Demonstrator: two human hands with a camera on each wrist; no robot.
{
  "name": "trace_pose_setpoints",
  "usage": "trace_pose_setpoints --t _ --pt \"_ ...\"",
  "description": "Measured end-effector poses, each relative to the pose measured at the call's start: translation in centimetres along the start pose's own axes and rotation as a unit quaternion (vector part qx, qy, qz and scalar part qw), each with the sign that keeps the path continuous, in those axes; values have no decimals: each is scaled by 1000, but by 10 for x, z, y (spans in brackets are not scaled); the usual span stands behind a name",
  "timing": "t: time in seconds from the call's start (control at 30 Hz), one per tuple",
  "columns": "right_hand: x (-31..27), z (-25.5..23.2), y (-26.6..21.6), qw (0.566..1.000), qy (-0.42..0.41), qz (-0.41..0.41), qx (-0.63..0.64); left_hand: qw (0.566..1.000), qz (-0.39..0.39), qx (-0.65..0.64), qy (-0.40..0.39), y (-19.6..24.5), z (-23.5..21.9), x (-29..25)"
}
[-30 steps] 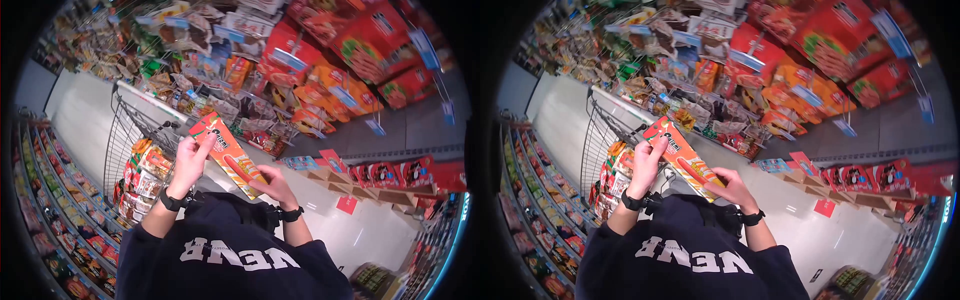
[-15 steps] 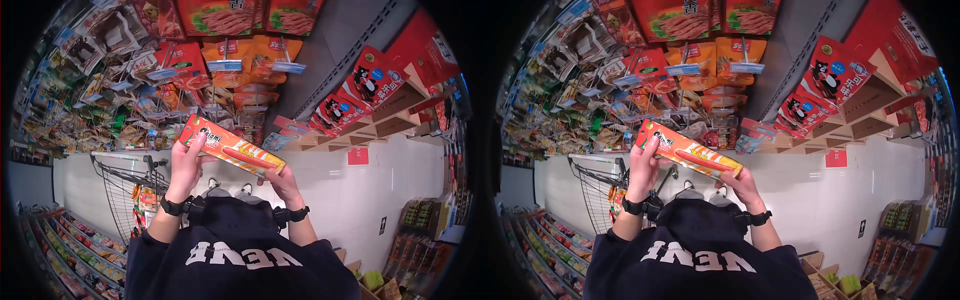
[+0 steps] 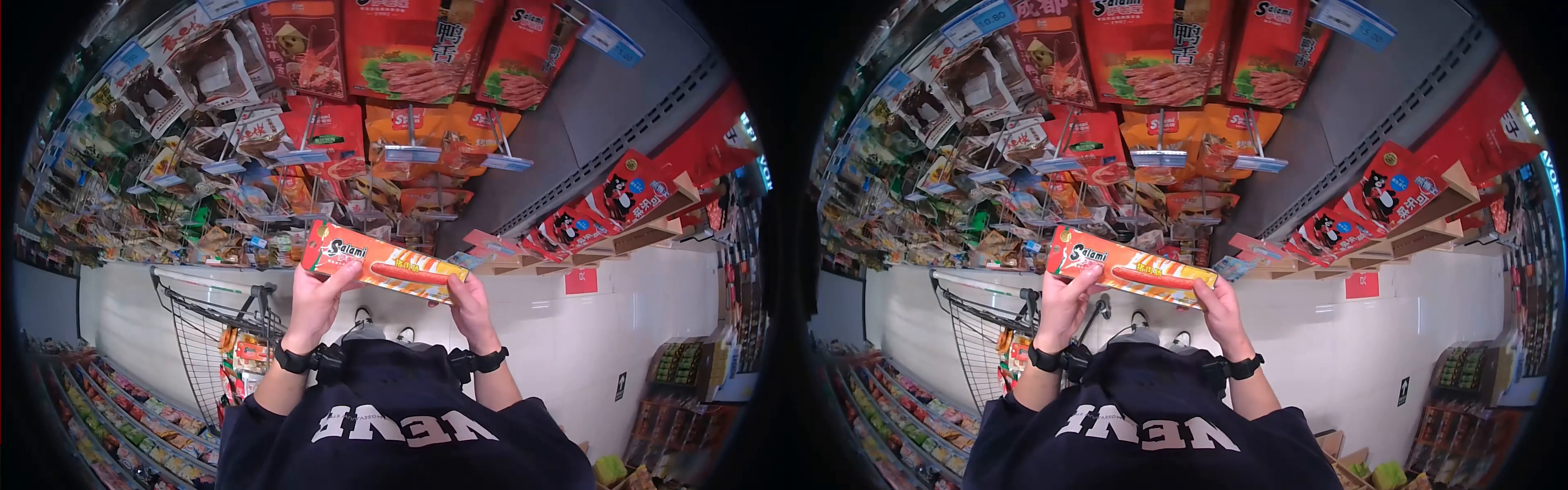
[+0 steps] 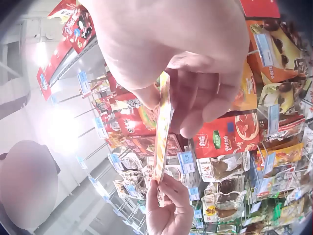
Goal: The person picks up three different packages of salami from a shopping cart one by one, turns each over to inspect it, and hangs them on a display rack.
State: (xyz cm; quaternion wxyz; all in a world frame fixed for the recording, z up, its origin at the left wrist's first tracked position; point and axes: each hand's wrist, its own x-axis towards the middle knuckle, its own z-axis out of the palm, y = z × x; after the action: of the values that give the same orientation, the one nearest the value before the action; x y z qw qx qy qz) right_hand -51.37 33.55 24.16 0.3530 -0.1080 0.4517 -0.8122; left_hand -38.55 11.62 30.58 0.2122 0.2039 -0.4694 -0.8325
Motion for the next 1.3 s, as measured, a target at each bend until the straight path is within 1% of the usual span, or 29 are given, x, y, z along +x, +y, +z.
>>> trace_pose_setpoints --t 0.2,0.37,0.43,0.5,0.57,0.63,0.67,0.7,0.73,0.77,0.8,0.87,0.9,0.97,1.0,1.07,1.1,1.13,1.2,1.27,1.3 --pt "28 31 20 998 -11 11 -56 999 -4 -49 -1 18 -40 21" --pt "40 54 36 998 6 8 -62 998 -19 -63 -1 25 -69 37" --pt "42 58 40 998 9 11 -58 998 -18 -58 -15 24 -77 42" --pt "45 61 43 996 18 -13 -82 998 -20 -57 -20 27 -78 43" --pt "48 63 39 997 20 -28 -65 998 -15 -53 -25 31 -76 46" --pt "50 61 37 998 19 -40 -47 998 -38 -31 -36 32 -72 48" --pt "52 60 35 995 24 -76 -54 998 -36 -31 -33 29 -69 49" --pt "57 60 33 992 27 -113 -59 996 -69 -35 -46 24 -67 52" --pt "60 60 29 992 23 -113 -53 992 -102 -35 -59 19 -66 55" --pt "60 59 22 990 13 -125 -69 990 -104 -38 -85 11 -67 54" --pt "58 57 15 987 5 -137 -85 989 -112 -31 -91 11 -59 53" --pt "51 53 8 988 5 -128 -86 991 -79 -25 -108 6 -49 49" --pt "47 51 6 987 -1 -134 -85 991 -78 -24 -108 4 -46 48" --pt "43 48 1 988 -17 -138 -73 987 -66 -18 -144 3 -43 48" --pt "43 44 0 987 -20 -139 -72 987 -63 -18 -144 2 -36 49" --pt "41 31 -1 982 -55 -133 -125 993 -45 -34 -103 2 -24 50" --pt "41 24 -4 984 -64 -92 -136 992 -38 -44 -114 -1 -21 51" --pt "43 20 -8 984 -62 -95 -135 992 -39 -42 -116 -2 -14 50" --pt "48 17 -14 956 -122 -137 -227 992 -26 -49 -111 -1 0 46" --pt "49 14 -21 955 -131 -140 -225 991 -25 -57 -115 -7 5 45" --pt "50 10 -23 945 -145 -152 -250 990 -16 -68 -121 -9 9 44"
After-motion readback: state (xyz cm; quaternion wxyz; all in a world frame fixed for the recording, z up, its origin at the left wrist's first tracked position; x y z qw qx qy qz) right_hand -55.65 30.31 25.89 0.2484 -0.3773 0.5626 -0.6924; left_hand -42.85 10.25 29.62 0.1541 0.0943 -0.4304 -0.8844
